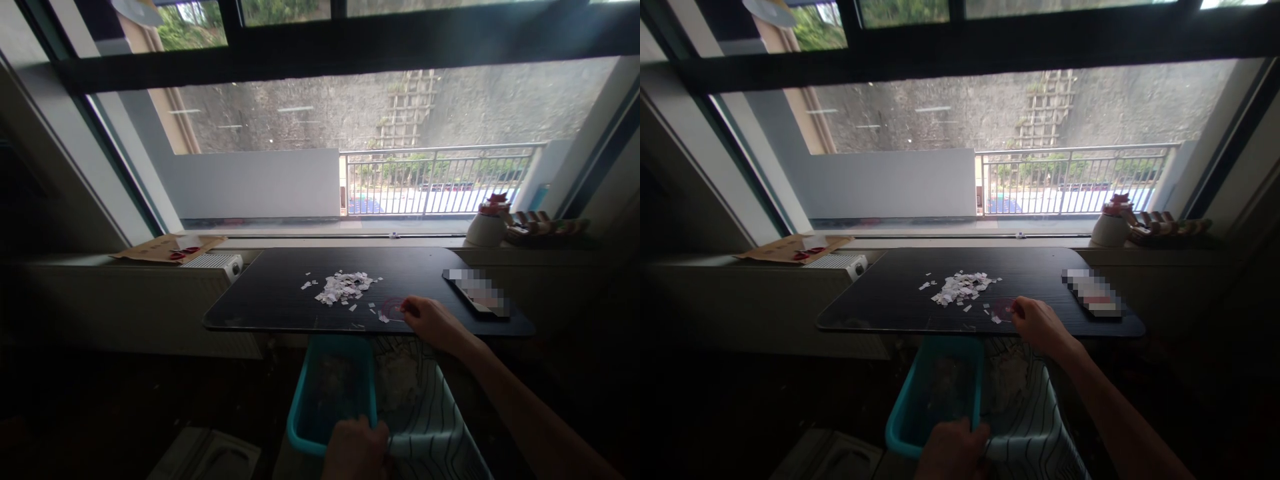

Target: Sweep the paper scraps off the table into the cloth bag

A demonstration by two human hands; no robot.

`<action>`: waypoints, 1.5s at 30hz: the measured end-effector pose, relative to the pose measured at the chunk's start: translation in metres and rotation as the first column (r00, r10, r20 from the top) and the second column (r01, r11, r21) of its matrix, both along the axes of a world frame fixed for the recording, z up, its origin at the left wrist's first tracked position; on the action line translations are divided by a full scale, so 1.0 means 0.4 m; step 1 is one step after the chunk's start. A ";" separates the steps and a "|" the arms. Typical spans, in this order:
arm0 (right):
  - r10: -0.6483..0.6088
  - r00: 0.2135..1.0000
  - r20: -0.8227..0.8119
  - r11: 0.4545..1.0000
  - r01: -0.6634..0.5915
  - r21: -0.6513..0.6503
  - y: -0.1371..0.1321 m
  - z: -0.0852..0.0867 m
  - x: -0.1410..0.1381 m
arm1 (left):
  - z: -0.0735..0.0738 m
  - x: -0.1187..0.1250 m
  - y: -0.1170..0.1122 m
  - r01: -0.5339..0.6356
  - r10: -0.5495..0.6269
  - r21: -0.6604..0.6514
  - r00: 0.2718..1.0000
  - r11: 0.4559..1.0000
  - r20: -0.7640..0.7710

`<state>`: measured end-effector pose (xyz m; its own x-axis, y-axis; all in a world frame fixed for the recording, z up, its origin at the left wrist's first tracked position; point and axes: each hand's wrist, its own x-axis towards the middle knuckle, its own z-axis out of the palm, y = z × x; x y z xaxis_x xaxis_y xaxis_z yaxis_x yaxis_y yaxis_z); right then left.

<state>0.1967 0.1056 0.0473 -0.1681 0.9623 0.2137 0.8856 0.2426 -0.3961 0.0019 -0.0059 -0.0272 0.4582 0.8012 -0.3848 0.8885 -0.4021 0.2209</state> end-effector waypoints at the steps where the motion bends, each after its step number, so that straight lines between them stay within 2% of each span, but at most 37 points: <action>1: -0.015 1.000 0.004 1.000 0.015 0.005 -0.003 0.001 0.003 | 0.001 0.001 0.000 0.004 -0.004 0.000 1.000 1.000 -0.009; 5: -0.031 0.999 -0.014 0.999 0.031 0.028 0.002 0.005 0.002 | -0.006 0.001 0.003 0.008 -0.008 0.004 0.999 1.000 -0.033; 14: -0.066 0.997 0.034 0.997 0.065 0.040 0.065 -0.010 0.000 | -0.012 -0.001 0.006 -0.016 0.016 0.013 1.000 1.000 -0.009; 22: 0.005 0.999 -0.054 1.000 -0.003 0.026 -0.012 -0.030 0.038 | -0.002 0.000 0.006 -0.001 0.000 0.010 1.000 1.000 0.007; 26: 0.058 0.993 -0.105 0.997 -0.052 0.061 -0.006 -0.026 0.004 | -0.003 0.001 0.005 -0.003 0.004 0.026 1.000 1.000 -0.003; 30: 0.089 0.993 -0.080 0.994 -0.083 0.068 0.016 -0.022 -0.017 | -0.007 -0.001 0.007 -0.003 0.004 0.011 1.000 1.000 -0.025; 35: 0.072 0.994 -0.081 0.995 -0.067 0.072 0.023 -0.021 -0.027 | -0.005 0.002 0.008 0.000 0.000 -0.004 1.000 1.000 -0.021; 41: 0.181 0.982 -0.062 0.979 -0.174 0.103 0.071 -0.022 -0.114 | -0.008 0.003 0.008 -0.010 0.009 -0.015 1.000 1.000 -0.024; 45: 0.152 0.987 -0.047 0.986 -0.148 0.083 0.077 -0.026 -0.109 | -0.009 0.002 0.011 -0.002 0.001 -0.019 1.000 1.000 -0.020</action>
